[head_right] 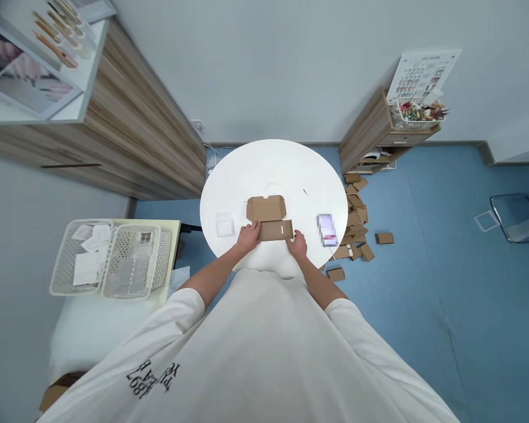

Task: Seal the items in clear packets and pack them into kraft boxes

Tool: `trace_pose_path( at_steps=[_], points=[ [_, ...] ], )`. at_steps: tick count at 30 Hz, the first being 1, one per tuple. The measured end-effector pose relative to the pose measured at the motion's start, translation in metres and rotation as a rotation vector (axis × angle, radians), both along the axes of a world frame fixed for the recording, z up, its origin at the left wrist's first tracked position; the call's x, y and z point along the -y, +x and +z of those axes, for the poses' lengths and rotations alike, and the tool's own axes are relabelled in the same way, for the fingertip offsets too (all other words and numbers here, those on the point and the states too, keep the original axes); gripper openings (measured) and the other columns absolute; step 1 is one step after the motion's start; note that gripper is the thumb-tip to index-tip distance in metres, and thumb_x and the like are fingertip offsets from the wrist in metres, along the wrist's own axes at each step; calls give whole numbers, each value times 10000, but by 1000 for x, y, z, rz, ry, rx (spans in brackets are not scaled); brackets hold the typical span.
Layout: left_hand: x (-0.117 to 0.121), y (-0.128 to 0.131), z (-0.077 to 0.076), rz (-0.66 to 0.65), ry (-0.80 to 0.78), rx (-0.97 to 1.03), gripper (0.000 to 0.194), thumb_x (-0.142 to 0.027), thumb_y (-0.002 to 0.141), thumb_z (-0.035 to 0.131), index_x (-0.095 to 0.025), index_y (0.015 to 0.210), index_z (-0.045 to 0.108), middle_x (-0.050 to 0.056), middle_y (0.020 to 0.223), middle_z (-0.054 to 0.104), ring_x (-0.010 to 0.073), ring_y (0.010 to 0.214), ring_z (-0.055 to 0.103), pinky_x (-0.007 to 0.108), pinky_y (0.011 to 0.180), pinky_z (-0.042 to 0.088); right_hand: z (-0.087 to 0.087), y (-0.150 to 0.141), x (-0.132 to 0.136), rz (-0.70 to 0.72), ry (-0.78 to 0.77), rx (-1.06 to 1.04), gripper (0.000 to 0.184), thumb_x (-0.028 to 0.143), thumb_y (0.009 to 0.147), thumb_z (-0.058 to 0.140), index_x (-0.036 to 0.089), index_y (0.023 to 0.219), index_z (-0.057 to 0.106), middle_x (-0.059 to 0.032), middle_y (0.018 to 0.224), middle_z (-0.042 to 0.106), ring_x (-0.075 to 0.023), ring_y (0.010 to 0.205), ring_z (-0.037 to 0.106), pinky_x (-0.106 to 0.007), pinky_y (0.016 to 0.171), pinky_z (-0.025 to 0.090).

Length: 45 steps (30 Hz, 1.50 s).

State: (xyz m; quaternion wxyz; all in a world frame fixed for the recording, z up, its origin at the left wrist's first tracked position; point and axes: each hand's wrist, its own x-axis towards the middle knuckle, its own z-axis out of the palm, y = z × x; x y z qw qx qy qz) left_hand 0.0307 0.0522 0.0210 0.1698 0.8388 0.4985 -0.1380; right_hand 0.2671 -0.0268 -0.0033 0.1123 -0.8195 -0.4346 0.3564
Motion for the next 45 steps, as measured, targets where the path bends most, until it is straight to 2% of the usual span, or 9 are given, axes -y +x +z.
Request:
trace_pose_path(
  at_steps=[4,10,18,26,29,34,40,45],
  points=[
    [1,1,2,6,5,8,845,-245,821,723,-224,1538,277,174,1486,425,329,1188,533,410,948,369,7,-6,-17,-16,-63,22,576,457,880,598,171,1372,515,-152,1326,596,-262,1148,616,-325,872,491],
    [1,1,4,11,2,14,842,-226,824,713,-219,1537,265,177,1475,433,327,1189,540,410,949,370,18,-9,-25,17,-72,-39,395,270,906,539,204,1295,556,-93,1214,689,-223,1109,650,-297,854,495],
    [0,0,2,11,10,14,834,-239,826,713,-218,1533,270,180,1463,444,326,1175,551,410,949,367,24,-1,-21,-17,-41,-16,437,171,876,509,215,1309,546,-68,1181,711,-214,1120,645,-311,908,487],
    [-2,-1,-1,0,11,21,854,-245,796,752,-221,1522,303,173,1446,456,325,1173,550,406,951,371,35,-2,-21,-46,7,-77,380,201,865,469,222,1220,604,-49,1139,710,-191,1010,668,-271,815,511],
    [-2,-2,-2,10,5,46,859,-244,788,760,-208,1519,309,181,1437,455,335,1189,543,414,961,362,40,-11,-21,17,58,-108,372,214,869,458,226,1214,596,-44,1174,697,-182,1007,666,-274,835,515],
    [-2,-2,-1,26,-3,68,847,-247,807,737,-223,1526,290,178,1426,461,335,1203,543,418,966,350,42,-30,-20,147,64,-111,438,228,898,489,248,1335,493,-48,1311,637,-174,1019,664,-299,879,516],
    [-1,-1,2,32,12,70,828,-205,795,742,-195,1507,322,180,1415,465,326,1180,546,411,959,340,33,-37,-17,398,64,57,426,369,942,560,211,1338,529,-114,1385,539,-224,1199,559,-333,996,468],
    [-1,-1,2,30,7,76,832,-215,802,738,-206,1517,311,178,1423,462,328,1188,541,414,967,336,37,-36,-17,565,-1,181,446,325,974,528,229,1408,490,-131,1459,436,-245,1242,516,-341,992,452]
  ],
)
